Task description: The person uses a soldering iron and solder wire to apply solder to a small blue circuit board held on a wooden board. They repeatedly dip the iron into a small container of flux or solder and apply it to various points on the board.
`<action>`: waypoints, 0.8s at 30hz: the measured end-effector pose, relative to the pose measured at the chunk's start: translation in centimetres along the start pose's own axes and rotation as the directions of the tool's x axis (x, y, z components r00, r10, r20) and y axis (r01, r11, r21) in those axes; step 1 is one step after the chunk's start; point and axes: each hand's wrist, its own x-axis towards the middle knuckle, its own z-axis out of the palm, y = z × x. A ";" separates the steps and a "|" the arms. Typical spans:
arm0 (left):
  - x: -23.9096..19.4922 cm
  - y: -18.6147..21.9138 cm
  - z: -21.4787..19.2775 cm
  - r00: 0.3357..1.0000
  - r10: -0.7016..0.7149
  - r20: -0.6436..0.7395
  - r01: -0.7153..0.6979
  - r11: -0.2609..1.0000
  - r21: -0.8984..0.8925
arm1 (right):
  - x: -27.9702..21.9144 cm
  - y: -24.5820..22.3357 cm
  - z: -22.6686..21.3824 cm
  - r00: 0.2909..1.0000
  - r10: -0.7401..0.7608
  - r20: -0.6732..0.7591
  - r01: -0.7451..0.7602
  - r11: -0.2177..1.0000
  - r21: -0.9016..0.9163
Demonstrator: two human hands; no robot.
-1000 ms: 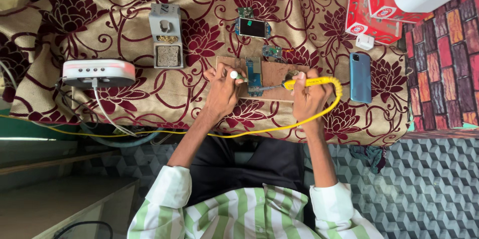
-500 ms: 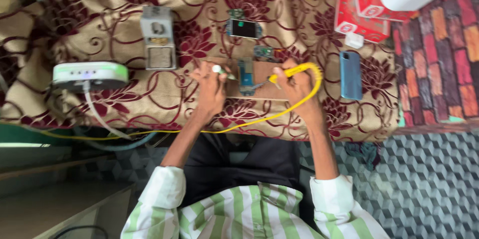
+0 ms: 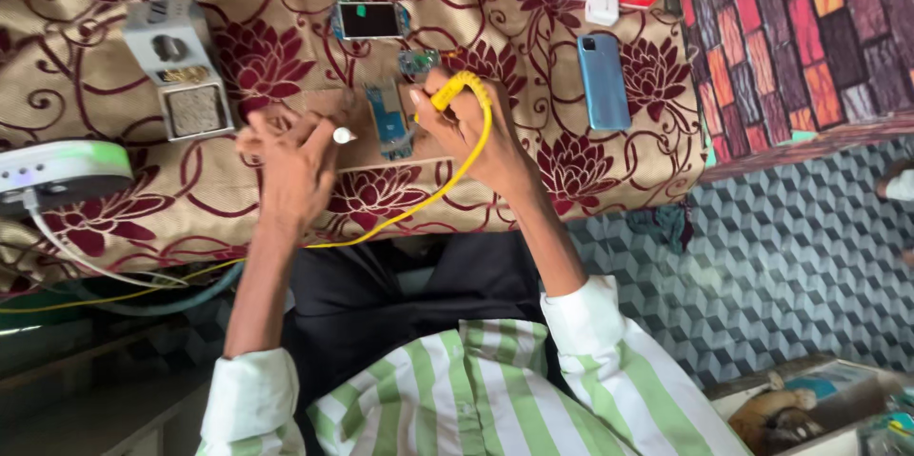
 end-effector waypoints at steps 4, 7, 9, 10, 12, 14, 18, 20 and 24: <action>-1.0 0.5 -1.6 0.986 0.027 0.162 -0.062 0.975 0.212 | -0.2 0.2 -0.1 0.999 0.046 0.001 -0.045 0.998 -0.044; -1.1 1.4 -1.7 0.967 0.006 0.254 -0.070 0.968 0.241 | -0.7 0.7 -0.3 0.999 0.040 -0.035 -0.042 0.996 -0.074; -1.1 1.9 -1.8 0.963 0.032 0.267 -0.105 0.959 0.263 | -0.7 0.7 0.0 0.993 -0.060 -0.102 0.054 0.997 -0.063; -1.0 2.0 -2.0 0.957 0.028 0.289 -0.111 0.956 0.273 | -0.6 0.8 0.1 0.995 -0.047 -0.090 0.041 0.997 -0.061; -0.6 2.3 -2.0 0.941 0.022 0.338 -0.126 0.949 0.290 | -0.6 0.8 0.0 0.998 -0.014 -0.065 0.010 0.998 -0.058; -0.3 2.2 -1.8 0.940 0.014 0.342 -0.120 0.949 0.291 | -0.8 0.9 0.1 0.997 -0.006 -0.073 0.003 0.999 -0.037; -0.3 2.2 -1.5 0.945 0.032 0.326 -0.139 0.940 0.311 | -1.0 1.0 0.5 0.998 0.033 -0.062 -0.036 0.998 -0.048; -0.4 2.2 -1.4 0.936 0.032 0.351 -0.157 0.930 0.333 | -0.9 1.1 0.5 0.998 0.019 -0.054 -0.021 0.999 -0.039; -0.6 2.2 -1.1 0.948 0.065 0.312 -0.185 0.911 0.370 | -0.6 1.2 0.3 0.998 -0.052 -0.036 0.050 0.997 -0.064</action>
